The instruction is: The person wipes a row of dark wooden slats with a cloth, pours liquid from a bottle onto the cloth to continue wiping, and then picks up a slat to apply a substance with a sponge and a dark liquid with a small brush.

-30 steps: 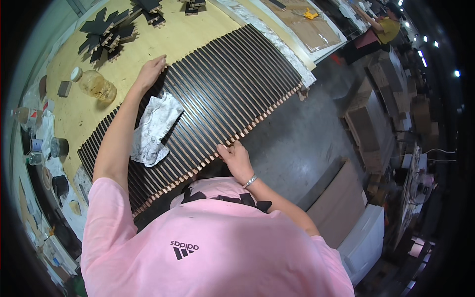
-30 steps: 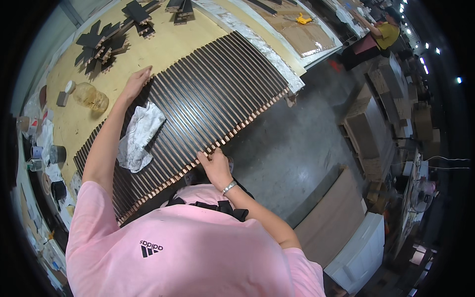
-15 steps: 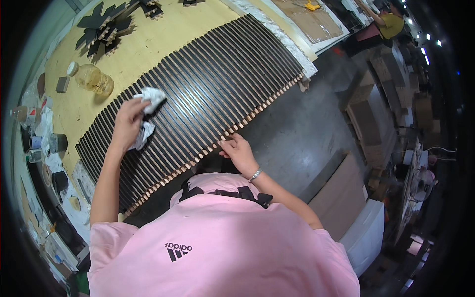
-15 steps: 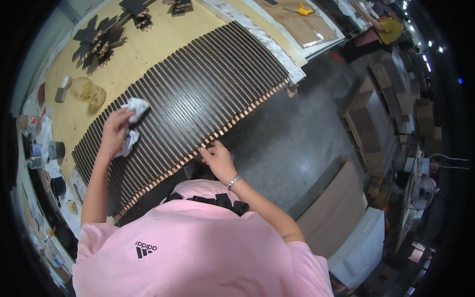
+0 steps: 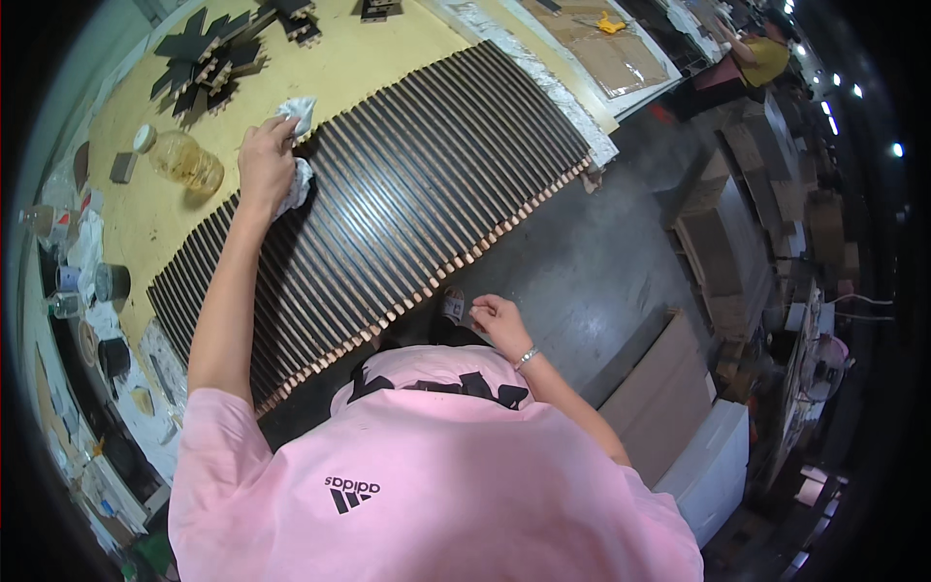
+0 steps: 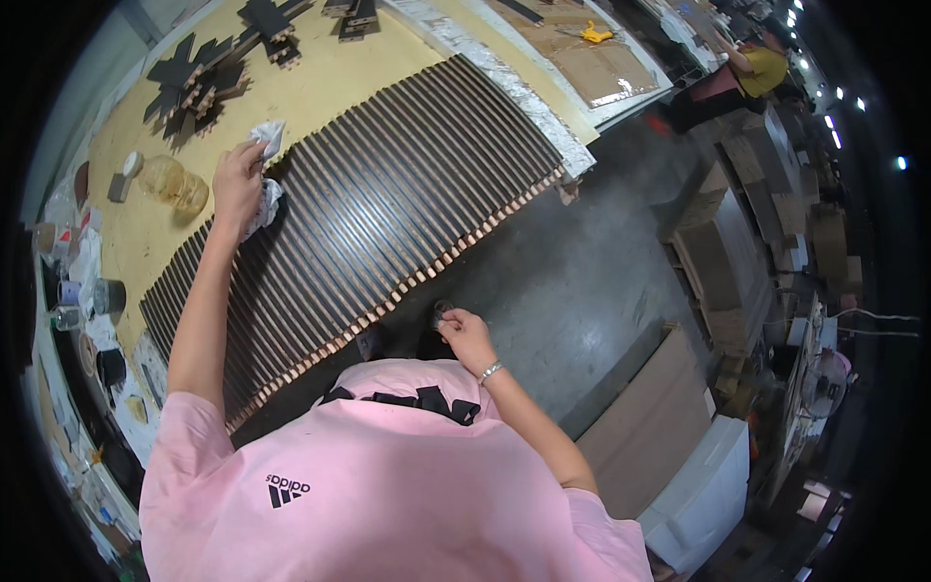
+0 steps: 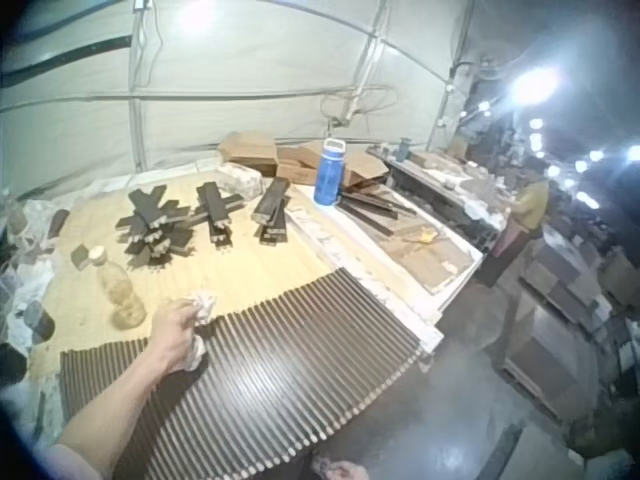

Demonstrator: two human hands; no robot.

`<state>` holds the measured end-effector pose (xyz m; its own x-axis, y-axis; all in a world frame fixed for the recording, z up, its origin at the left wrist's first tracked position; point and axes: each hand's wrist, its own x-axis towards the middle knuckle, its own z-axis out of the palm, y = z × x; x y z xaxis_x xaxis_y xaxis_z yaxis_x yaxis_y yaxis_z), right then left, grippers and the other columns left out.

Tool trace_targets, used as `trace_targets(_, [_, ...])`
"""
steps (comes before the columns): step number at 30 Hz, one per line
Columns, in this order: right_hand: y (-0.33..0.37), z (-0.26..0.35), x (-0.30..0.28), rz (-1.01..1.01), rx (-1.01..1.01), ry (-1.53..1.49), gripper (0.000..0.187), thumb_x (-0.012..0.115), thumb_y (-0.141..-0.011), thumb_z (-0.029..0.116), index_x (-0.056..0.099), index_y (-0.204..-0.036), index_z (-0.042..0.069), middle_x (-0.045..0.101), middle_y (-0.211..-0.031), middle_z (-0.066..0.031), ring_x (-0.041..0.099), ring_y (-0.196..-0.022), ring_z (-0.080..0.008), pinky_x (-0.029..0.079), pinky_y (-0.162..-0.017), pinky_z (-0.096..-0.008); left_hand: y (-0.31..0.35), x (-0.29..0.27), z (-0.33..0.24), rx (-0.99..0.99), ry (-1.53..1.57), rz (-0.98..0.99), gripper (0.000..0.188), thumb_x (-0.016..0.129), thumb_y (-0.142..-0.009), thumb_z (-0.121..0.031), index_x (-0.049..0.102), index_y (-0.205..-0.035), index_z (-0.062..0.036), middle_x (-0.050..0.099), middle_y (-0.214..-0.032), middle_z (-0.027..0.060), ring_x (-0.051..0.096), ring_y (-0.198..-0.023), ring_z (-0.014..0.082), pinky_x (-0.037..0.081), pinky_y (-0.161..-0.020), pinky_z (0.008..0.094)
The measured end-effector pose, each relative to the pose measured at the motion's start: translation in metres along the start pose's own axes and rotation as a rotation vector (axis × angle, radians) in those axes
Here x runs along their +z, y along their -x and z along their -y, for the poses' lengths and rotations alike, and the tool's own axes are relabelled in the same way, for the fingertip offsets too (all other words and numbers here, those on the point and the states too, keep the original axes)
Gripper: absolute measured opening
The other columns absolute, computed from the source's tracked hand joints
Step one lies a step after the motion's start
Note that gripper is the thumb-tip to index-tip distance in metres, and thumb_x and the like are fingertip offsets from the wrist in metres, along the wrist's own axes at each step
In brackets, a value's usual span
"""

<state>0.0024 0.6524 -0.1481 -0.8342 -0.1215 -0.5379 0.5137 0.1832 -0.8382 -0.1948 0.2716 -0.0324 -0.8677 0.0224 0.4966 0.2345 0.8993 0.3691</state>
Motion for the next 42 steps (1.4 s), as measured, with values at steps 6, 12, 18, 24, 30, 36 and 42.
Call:
trace_targets(6, [0.007, -0.097, -0.059, -0.199, 0.221, 0.31, 0.024, 0.063, -0.09, 0.017, 0.067, -0.098, -0.005, 0.069, -0.08, -0.0087, 0.065, -0.065, -0.0144, 0.05, -0.058, -0.0276, 0.025, 0.027, -0.128, 0.658, 0.466, 0.397, 0.042, 0.058, -0.071, 0.008, 0.072, -0.106, -0.0115, 0.069, -0.105, 0.009, 0.062, -0.103, 0.0291, 0.048, -0.093, 0.0401])
trace_targets(12, [0.068, -0.162, -0.122, -0.501, 0.48, 0.284, 0.018, 0.061, -0.086, 0.012, 0.067, -0.09, -0.005, 0.069, -0.079, -0.0114, 0.062, -0.055, -0.018, 0.048, -0.048, -0.031, -0.049, 0.041, -0.004, 0.0, 0.091, 0.149, 0.02, 0.058, -0.083, -0.007, 0.072, -0.097, -0.0041, 0.07, -0.096, 0.0171, 0.065, -0.082, 0.0335, 0.051, -0.081, 0.0431])
trace_targets(18, [0.088, -0.168, -0.113, -0.747, 0.521, -0.199, 0.016, 0.057, -0.087, 0.008, 0.062, -0.094, -0.004, 0.065, -0.076, -0.0124, 0.061, -0.052, -0.0172, 0.046, -0.043, -0.0273, 0.011, 0.074, -0.118, 0.287, 0.197, 0.134, 0.022, 0.056, -0.078, -0.002, 0.067, -0.097, -0.001, 0.066, -0.092, 0.0203, 0.061, -0.082, 0.0398, 0.049, -0.074, 0.047])
trace_targets(24, [0.002, -0.105, -0.18, -0.881, 0.161, -0.305, 0.012, 0.055, -0.089, 0.006, 0.061, -0.092, -0.005, 0.064, -0.077, -0.0109, 0.058, -0.053, -0.0151, 0.045, -0.047, -0.0268, 0.086, 0.041, -0.213, 0.466, 0.757, 0.733, 0.036, 0.068, -0.07, 0.004, 0.071, -0.104, -0.0056, 0.066, -0.1, 0.012, 0.061, -0.096, 0.0301, 0.05, -0.086, 0.0401])
trace_targets(30, [-0.104, 0.079, -0.238, -0.734, -0.394, -0.067, 0.013, 0.059, -0.092, 0.003, 0.063, -0.102, -0.005, 0.066, -0.089, -0.0087, 0.062, -0.077, -0.0124, 0.051, -0.065, -0.0262, -0.037, 0.08, -0.096, -0.394, 0.574, 0.054, 0.031, 0.059, -0.088, -0.011, 0.065, -0.115, 0.0028, 0.066, -0.107, 0.0216, 0.063, -0.1, 0.0362, 0.049, -0.089, 0.0413])
trace_targets(36, [-0.183, 0.202, -0.242, -0.479, -0.799, 0.49, 0.026, 0.064, -0.086, 0.009, 0.065, -0.109, -0.003, 0.067, -0.104, -0.0159, 0.065, -0.098, -0.0287, 0.051, -0.087, -0.0368, 0.058, 0.085, -0.24, 0.04, 0.458, 0.531, 0.027, 0.063, -0.083, -0.002, 0.069, -0.109, -0.0041, 0.065, -0.1, 0.0167, 0.061, -0.099, 0.0323, 0.048, -0.089, 0.0424])
trace_targets(42, [-0.267, 0.222, -0.236, -0.284, -0.995, 0.847, 0.04, 0.064, -0.084, 0.019, 0.062, -0.122, 0.004, 0.055, -0.13, -0.014, 0.053, -0.115, -0.034, 0.046, -0.097, -0.0423, -0.055, 0.062, -0.249, -0.469, 0.639, 0.407, 0.03, 0.059, -0.089, -0.008, 0.067, -0.117, 0.0006, 0.07, -0.095, 0.0067, 0.063, -0.085, 0.0132, 0.052, -0.078, 0.0297])
